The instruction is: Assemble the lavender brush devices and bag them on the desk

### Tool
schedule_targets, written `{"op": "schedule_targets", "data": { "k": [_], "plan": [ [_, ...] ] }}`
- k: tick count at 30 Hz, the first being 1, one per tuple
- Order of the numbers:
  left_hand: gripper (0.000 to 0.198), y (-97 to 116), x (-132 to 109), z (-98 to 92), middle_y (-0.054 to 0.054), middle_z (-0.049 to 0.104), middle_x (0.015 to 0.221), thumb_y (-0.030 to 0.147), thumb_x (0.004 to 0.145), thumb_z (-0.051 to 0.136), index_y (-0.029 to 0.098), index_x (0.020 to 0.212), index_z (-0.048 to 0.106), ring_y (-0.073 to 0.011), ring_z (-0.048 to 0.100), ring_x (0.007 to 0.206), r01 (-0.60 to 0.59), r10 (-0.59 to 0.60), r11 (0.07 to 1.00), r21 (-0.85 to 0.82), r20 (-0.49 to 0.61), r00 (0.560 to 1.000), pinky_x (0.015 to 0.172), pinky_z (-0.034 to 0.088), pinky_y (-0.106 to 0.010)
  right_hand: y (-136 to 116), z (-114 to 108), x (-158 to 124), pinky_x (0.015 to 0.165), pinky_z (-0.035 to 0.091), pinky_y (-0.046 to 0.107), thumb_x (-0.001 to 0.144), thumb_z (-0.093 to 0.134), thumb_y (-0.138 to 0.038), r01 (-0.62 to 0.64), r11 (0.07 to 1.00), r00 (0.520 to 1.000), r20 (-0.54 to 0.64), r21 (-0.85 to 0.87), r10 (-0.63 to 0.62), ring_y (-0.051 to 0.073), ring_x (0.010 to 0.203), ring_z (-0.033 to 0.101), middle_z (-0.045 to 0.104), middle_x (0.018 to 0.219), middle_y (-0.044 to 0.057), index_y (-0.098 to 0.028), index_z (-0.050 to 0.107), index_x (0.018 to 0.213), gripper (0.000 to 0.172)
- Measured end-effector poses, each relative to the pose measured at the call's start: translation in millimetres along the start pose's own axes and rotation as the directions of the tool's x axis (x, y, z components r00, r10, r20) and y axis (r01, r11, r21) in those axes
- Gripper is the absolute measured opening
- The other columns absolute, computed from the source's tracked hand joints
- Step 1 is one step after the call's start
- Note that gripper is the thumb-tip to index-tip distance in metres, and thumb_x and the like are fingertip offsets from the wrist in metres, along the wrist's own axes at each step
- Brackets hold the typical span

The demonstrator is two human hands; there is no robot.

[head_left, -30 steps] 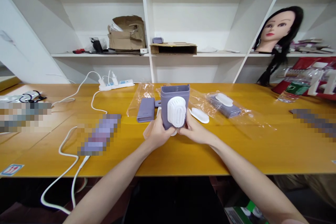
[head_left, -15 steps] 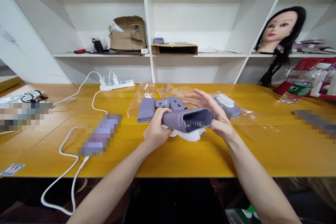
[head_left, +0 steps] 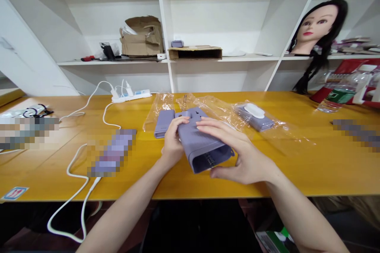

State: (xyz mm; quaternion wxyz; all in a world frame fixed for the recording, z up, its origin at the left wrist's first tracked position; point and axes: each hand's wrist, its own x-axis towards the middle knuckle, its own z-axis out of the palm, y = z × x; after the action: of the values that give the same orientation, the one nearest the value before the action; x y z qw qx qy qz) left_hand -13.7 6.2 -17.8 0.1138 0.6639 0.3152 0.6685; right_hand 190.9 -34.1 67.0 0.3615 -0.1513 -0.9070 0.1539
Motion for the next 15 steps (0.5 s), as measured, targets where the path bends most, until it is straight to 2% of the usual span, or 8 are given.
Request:
{"op": "schedule_targets", "data": {
  "k": [3,5,8,12,15],
  "plan": [
    [0.028,0,0,-1.0,-0.009,0.061,0.11,0.024,0.071,0.065,0.021,0.098,0.057,-0.0243,0.058,0.108,0.049,-0.048,0.999,-0.011,0.027,0.998,0.092,0.046,-0.04,-4,2,1,0.105,0.041,0.042,0.076,0.072,-0.031,-0.031,0.999,0.999,-0.045,-0.018,0.03,0.023,0.123,0.052,0.06,0.128,0.008,-0.025,0.054,0.129,0.057],
    [0.036,-1,0,-1.8,-0.008,0.061,0.109,0.019,0.065,0.068,0.021,0.099,0.057,-0.0245,0.057,0.108,0.102,-0.098,0.994,-0.042,0.077,0.992,0.094,0.045,-0.039,-4,2,2,0.099,0.046,0.04,0.082,0.065,-0.028,-0.053,0.998,0.995,-0.092,-0.029,0.05,0.021,0.115,0.059,0.065,0.122,0.007,-0.025,0.056,0.127,0.046],
    [0.049,-2,0,-1.9,-0.006,0.061,0.104,0.014,0.057,0.071,0.021,0.102,0.055,-0.0224,0.059,0.102,0.233,-0.206,0.954,-0.19,0.153,0.967,0.09,0.045,-0.035,-3,2,2,0.092,0.05,0.036,0.088,0.056,-0.024,-0.136,0.989,0.969,-0.217,-0.064,0.119,0.019,0.102,0.065,0.069,0.113,0.005,-0.027,0.05,0.133,0.046],
    [0.067,3,3,-1.2,-0.002,0.059,0.107,0.016,0.059,0.074,0.029,0.117,0.045,-0.0167,0.061,0.09,0.424,-0.375,0.784,-0.453,0.199,0.906,0.077,0.047,-0.028,1,-3,2,0.086,0.051,0.039,0.089,0.05,-0.024,-0.321,0.947,0.858,-0.427,-0.01,0.286,0.02,0.092,0.065,0.069,0.104,0.003,-0.03,0.057,0.125,0.037],
    [0.072,10,9,-2.2,-0.001,0.061,0.103,0.025,0.062,0.077,0.033,0.124,0.041,-0.0147,0.062,0.081,0.497,-0.503,0.684,-0.534,0.148,0.851,0.073,0.047,-0.027,7,-5,2,0.074,0.053,0.04,0.085,0.05,-0.022,-0.414,0.894,0.793,-0.414,0.172,0.447,0.02,0.075,0.064,0.067,0.086,0.002,-0.027,0.054,0.125,0.04]
  ]
}}
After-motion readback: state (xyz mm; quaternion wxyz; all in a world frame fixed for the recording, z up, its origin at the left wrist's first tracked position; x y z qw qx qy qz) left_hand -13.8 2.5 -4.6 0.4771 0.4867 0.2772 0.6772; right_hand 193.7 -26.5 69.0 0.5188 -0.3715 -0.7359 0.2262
